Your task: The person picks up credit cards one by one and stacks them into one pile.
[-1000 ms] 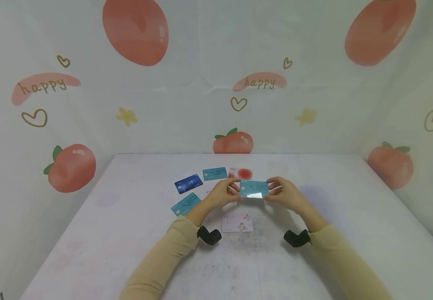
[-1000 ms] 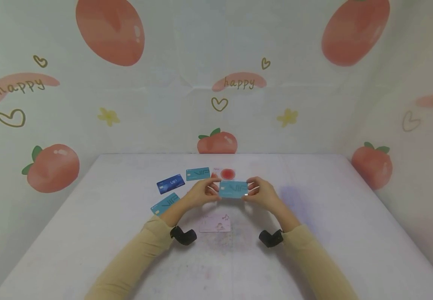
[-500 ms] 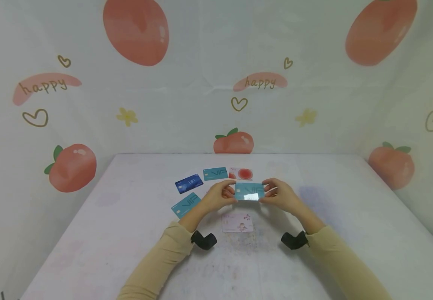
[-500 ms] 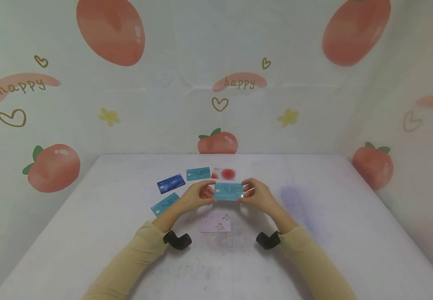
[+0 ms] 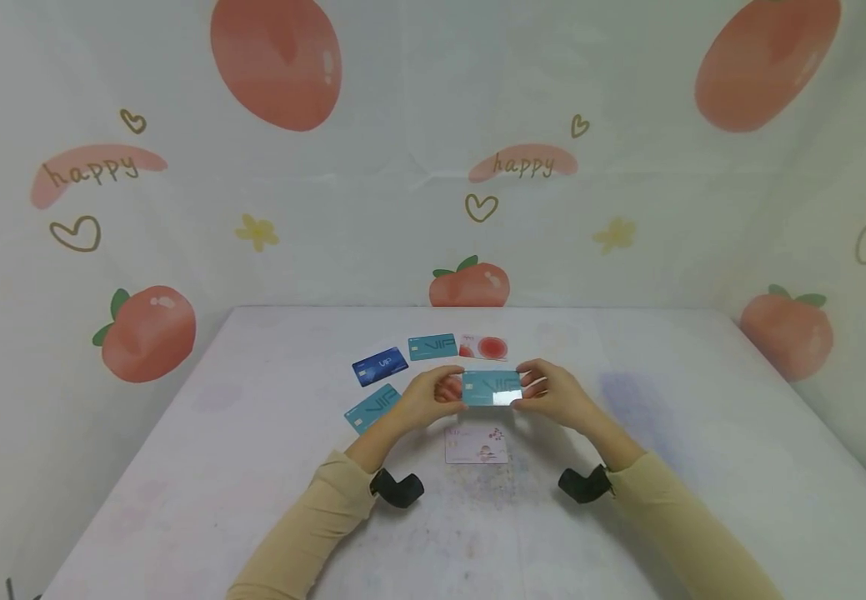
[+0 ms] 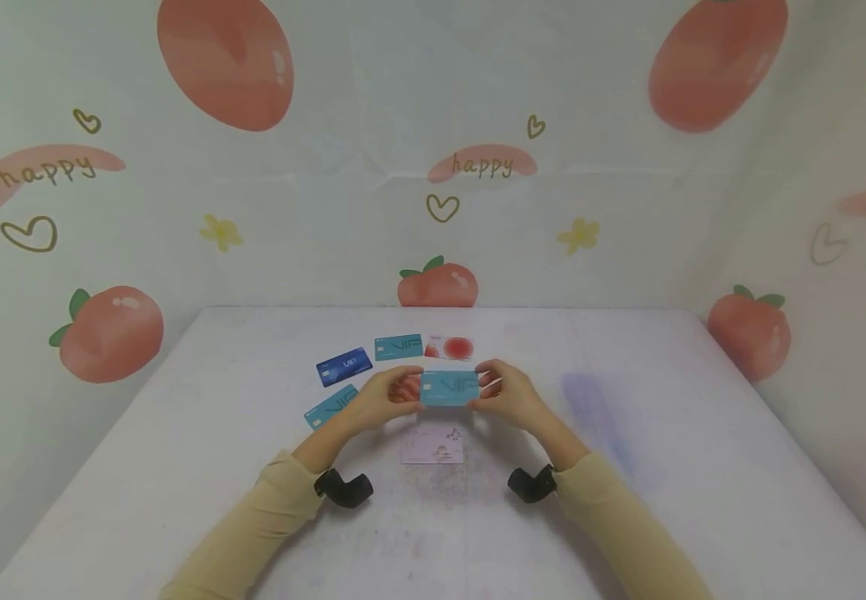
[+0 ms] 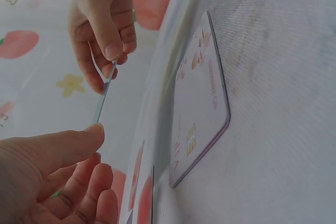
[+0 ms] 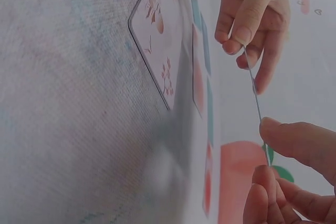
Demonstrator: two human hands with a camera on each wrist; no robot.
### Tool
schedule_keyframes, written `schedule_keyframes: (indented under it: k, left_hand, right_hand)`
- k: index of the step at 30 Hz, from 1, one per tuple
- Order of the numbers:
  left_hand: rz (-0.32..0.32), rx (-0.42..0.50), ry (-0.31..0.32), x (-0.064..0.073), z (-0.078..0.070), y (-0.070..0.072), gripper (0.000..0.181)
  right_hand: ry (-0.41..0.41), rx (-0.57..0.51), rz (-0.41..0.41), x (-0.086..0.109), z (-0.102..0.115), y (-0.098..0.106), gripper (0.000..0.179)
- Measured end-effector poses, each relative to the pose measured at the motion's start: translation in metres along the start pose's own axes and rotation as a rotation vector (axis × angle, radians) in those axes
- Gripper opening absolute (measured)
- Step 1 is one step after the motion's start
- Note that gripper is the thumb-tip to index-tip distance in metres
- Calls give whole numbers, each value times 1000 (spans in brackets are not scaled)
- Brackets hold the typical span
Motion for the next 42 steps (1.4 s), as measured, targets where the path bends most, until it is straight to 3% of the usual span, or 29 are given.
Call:
schedule_keyframes:
  k: [12,24,42]
  left_hand:
    - [36,50,-17,11,6,3,55]
    - [34,93,-14,18,12,6,56]
    - [27,58,-12,28,20,8,54]
  right_hand:
    - [39,0,17,1,4,-9,53]
    - [40,-9,41,4,7,-16,50]
    - [25,-26,87,6,7,-27,48]
Point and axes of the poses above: each hand's wrist, its own x-axis away from the middle knuckle, its own y-axis out of the back of the hand, z = x × y, the point moved 5 cm from there along -x, towards the middle knuckle, and after that the axes turned 10 degrees about x, right-handed, at the moved point
